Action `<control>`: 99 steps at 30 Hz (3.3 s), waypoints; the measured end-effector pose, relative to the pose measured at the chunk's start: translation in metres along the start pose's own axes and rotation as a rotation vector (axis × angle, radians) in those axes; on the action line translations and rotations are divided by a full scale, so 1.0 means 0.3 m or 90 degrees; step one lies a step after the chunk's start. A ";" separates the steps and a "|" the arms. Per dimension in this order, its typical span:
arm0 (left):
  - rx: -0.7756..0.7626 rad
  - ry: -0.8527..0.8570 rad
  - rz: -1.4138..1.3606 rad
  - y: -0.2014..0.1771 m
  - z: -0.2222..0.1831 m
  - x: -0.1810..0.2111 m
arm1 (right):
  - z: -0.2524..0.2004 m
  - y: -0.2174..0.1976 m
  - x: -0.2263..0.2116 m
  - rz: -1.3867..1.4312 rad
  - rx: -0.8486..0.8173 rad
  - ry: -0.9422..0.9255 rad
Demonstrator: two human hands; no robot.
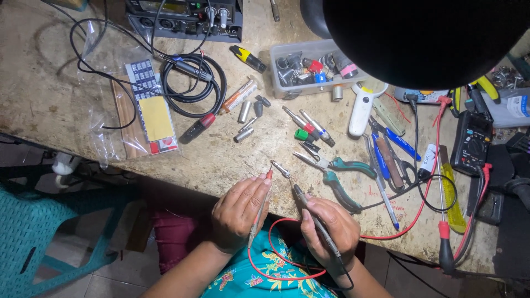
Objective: Soldering wires to a small electronic connector and using pliers for assembly on a workbench.
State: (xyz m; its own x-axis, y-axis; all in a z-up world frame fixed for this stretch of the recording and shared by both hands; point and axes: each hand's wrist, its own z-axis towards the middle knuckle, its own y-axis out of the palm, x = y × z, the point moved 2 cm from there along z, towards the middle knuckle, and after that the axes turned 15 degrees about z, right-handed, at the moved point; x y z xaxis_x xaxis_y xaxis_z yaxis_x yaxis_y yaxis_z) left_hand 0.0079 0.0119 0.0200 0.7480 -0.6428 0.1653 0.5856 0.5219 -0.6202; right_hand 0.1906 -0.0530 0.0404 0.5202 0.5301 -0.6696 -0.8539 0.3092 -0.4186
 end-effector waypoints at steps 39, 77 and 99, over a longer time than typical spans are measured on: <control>-0.247 0.021 -0.087 0.168 0.105 -0.132 | 0.092 -0.511 0.203 -0.447 -0.092 0.093; -0.319 -0.081 -0.262 0.106 0.182 -0.172 | 0.154 0.034 0.050 -0.137 -0.182 0.195; -0.356 -0.023 -0.235 0.113 0.155 -0.182 | 0.126 -0.212 0.049 -0.300 -0.121 0.168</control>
State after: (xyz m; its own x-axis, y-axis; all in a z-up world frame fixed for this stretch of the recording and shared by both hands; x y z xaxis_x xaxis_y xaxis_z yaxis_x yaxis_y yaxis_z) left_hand 0.0014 0.0909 0.0257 0.5454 -0.6996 0.4616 0.5617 -0.1037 -0.8208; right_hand 0.2519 -0.0349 0.0804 0.8507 0.1470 -0.5046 -0.5243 0.3045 -0.7952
